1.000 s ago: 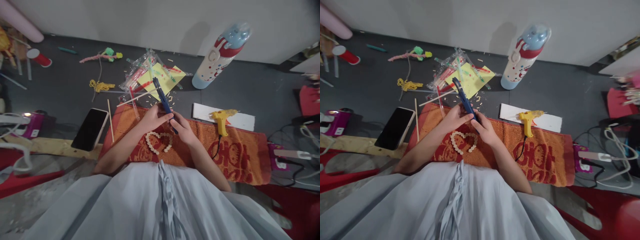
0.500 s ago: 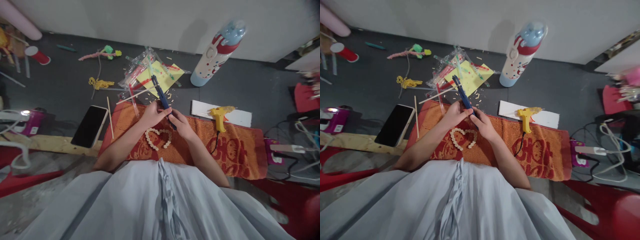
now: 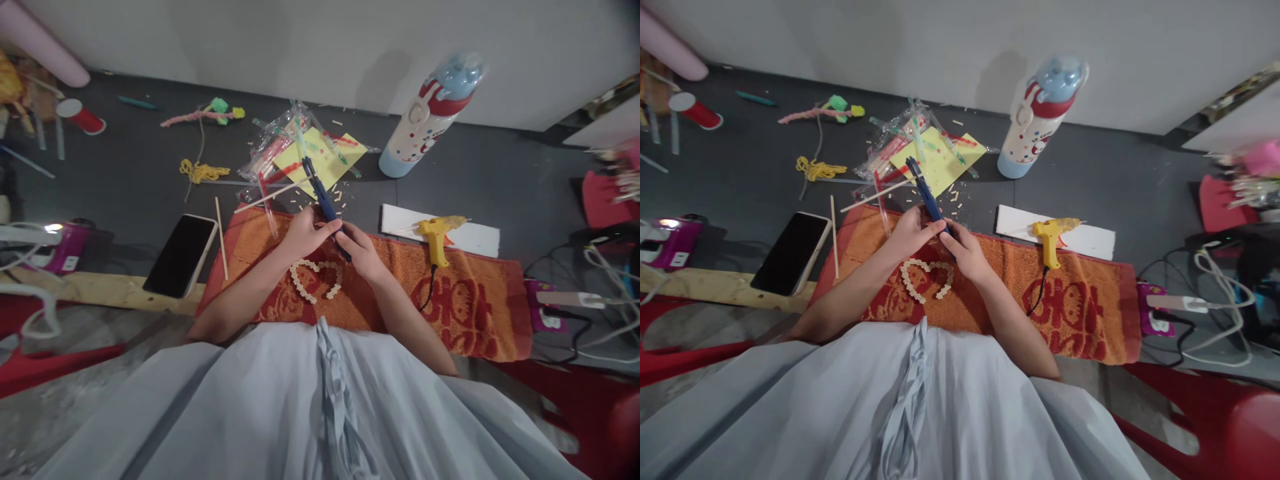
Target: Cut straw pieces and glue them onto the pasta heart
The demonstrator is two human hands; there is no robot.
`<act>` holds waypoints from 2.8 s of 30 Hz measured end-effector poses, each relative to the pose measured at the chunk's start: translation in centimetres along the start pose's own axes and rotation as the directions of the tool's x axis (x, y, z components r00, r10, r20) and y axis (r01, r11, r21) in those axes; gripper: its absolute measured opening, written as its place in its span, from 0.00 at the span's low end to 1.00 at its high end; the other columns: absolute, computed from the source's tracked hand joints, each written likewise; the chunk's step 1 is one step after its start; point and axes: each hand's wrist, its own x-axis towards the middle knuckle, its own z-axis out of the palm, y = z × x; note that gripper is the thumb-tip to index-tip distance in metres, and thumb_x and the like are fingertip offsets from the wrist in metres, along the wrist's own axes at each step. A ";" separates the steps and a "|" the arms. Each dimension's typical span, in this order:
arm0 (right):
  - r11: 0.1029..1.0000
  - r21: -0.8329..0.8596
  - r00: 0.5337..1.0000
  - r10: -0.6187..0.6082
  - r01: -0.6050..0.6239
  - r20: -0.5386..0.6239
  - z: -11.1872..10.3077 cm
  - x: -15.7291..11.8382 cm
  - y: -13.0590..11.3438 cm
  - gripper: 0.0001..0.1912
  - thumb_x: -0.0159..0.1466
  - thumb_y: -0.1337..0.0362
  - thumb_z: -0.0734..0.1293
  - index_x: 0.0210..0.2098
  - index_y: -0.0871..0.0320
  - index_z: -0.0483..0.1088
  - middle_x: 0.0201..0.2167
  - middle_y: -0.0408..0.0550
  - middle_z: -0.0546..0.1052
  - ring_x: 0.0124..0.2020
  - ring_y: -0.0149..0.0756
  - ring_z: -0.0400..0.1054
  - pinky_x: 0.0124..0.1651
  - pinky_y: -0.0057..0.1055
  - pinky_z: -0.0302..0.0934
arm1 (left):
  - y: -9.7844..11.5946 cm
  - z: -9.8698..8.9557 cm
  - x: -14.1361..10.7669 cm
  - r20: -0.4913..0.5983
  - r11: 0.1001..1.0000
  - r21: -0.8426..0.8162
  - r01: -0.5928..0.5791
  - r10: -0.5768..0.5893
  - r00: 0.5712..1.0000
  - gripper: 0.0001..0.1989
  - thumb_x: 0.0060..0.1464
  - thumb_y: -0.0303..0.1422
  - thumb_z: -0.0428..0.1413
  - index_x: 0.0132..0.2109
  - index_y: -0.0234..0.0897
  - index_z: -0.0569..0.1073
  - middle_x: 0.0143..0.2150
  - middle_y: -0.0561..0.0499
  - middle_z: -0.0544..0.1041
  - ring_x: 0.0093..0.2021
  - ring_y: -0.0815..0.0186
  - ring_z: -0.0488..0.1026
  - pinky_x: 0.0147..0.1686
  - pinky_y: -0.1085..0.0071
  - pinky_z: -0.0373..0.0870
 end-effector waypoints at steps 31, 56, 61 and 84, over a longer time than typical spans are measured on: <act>0.997 0.004 0.991 0.082 -0.083 0.110 -1.1 0.0 -1.3 0.27 0.58 0.45 0.68 0.45 0.61 0.71 0.33 0.47 0.75 0.32 0.35 0.67 0.40 0.34 0.62 | 1.2 0.4 -0.5 0.074 0.951 -0.276 0.139 -0.124 0.990 0.28 0.41 0.51 0.65 0.38 0.34 0.67 0.39 0.43 0.78 0.40 0.61 0.76 0.41 0.63 0.73; 0.995 -0.096 0.997 -0.015 0.023 0.080 -0.9 -0.4 -0.8 0.30 0.60 0.45 0.65 0.55 0.58 0.70 0.52 0.51 0.76 0.51 0.46 0.68 0.58 0.43 0.58 | 0.7 0.9 -0.8 0.014 0.959 -0.272 0.078 -0.077 0.997 0.30 0.40 0.54 0.63 0.41 0.38 0.63 0.39 0.47 0.78 0.43 0.61 0.76 0.46 0.62 0.70; 0.994 -0.107 0.997 -0.011 0.020 0.082 -0.9 -0.4 -0.8 0.30 0.61 0.45 0.65 0.54 0.59 0.70 0.52 0.52 0.76 0.52 0.47 0.68 0.59 0.45 0.57 | 0.9 0.9 -1.0 0.051 0.949 -0.296 0.111 -0.100 0.994 0.31 0.42 0.54 0.63 0.43 0.37 0.62 0.40 0.45 0.78 0.43 0.61 0.76 0.48 0.61 0.69; 0.984 -0.153 0.987 0.112 -0.093 0.114 -1.4 -0.9 -1.6 0.33 0.57 0.45 0.67 0.54 0.59 0.63 0.47 0.51 0.72 0.47 0.44 0.66 0.52 0.39 0.58 | 2.4 -5.4 0.3 -0.161 0.615 0.772 -0.163 0.436 0.886 0.08 0.61 0.33 0.48 0.43 0.37 0.70 0.44 0.44 0.77 0.48 0.58 0.72 0.51 0.62 0.65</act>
